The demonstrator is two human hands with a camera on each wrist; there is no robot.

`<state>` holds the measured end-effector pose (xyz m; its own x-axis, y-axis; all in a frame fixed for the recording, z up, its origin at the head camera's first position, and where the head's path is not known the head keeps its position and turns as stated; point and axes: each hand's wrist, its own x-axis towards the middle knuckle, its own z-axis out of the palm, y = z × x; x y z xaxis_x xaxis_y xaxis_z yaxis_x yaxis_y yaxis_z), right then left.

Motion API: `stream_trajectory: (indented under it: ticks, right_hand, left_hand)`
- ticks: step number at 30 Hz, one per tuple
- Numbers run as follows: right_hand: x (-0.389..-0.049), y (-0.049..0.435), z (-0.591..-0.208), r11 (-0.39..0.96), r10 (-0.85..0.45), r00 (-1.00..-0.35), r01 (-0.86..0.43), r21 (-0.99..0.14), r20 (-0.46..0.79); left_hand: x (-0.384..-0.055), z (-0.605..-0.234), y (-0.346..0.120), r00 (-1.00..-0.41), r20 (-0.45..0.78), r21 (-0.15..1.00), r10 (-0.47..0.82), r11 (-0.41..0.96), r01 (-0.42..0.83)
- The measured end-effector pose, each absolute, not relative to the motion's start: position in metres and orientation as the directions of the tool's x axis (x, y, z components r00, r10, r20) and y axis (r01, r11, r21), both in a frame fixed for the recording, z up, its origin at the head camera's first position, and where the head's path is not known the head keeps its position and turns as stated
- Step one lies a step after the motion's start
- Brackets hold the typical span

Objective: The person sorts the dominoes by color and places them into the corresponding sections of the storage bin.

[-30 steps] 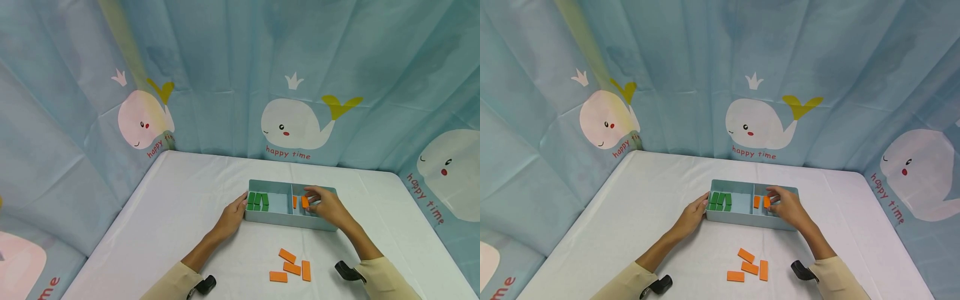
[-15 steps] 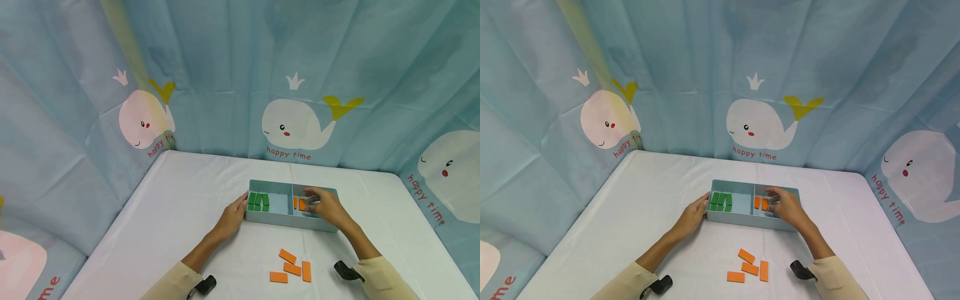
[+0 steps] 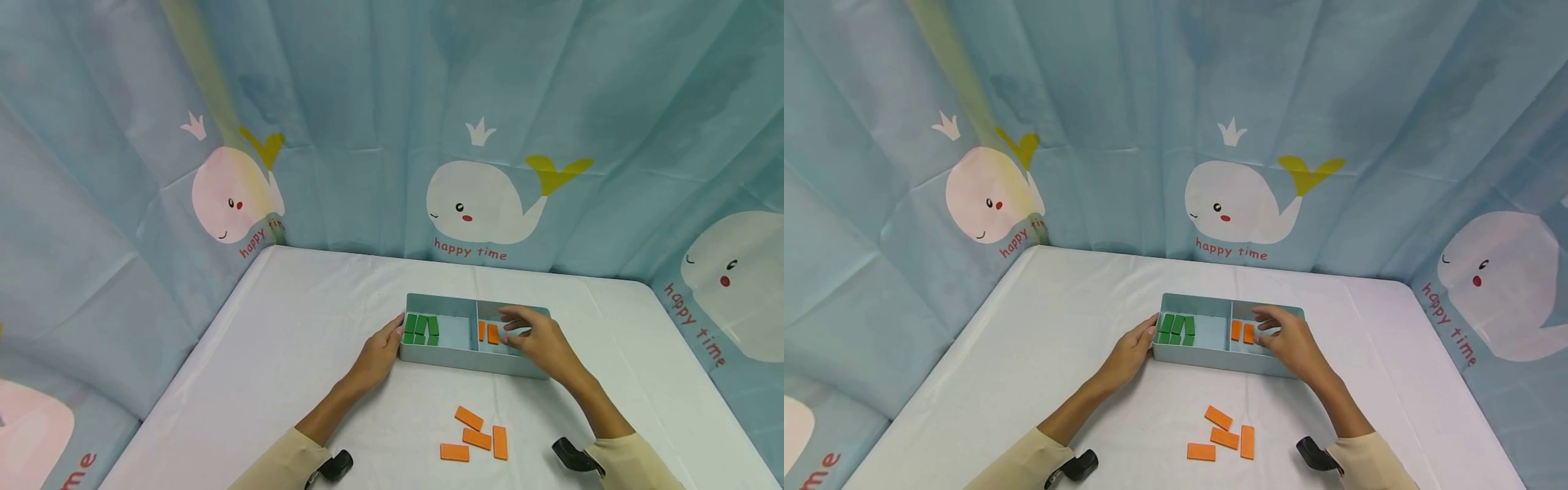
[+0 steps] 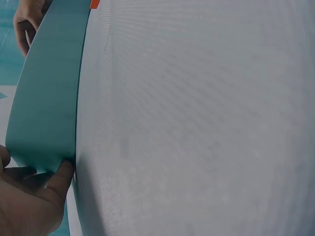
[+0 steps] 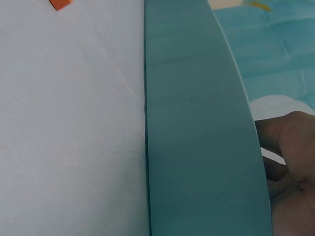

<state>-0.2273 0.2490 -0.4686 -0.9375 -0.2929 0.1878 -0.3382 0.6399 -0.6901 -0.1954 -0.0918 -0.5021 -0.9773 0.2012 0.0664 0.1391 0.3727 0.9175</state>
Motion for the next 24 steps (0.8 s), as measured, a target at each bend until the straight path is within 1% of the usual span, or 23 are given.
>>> stream_trajectory:
  ticks: [6, 13, 24]
  right_hand:
    - [-0.220, 0.249, -0.468, 0.616, -0.287, -0.922, -0.385, -0.688, 0.259]
    - [-0.208, 0.251, -0.469, 0.590, -0.262, -0.912, -0.411, -0.695, 0.317]
    - [-0.187, 0.260, -0.472, 0.519, -0.212, -0.912, -0.410, -0.750, 0.352]
  left_hand:
    - [-0.195, -0.502, -0.092, -0.978, 0.065, 0.921, 0.197, 0.366, 0.135]
    - [-0.196, -0.502, -0.092, -0.979, 0.068, 0.923, 0.194, 0.361, 0.135]
    - [-0.197, -0.504, -0.091, -0.979, 0.065, 0.920, 0.194, 0.367, 0.134]
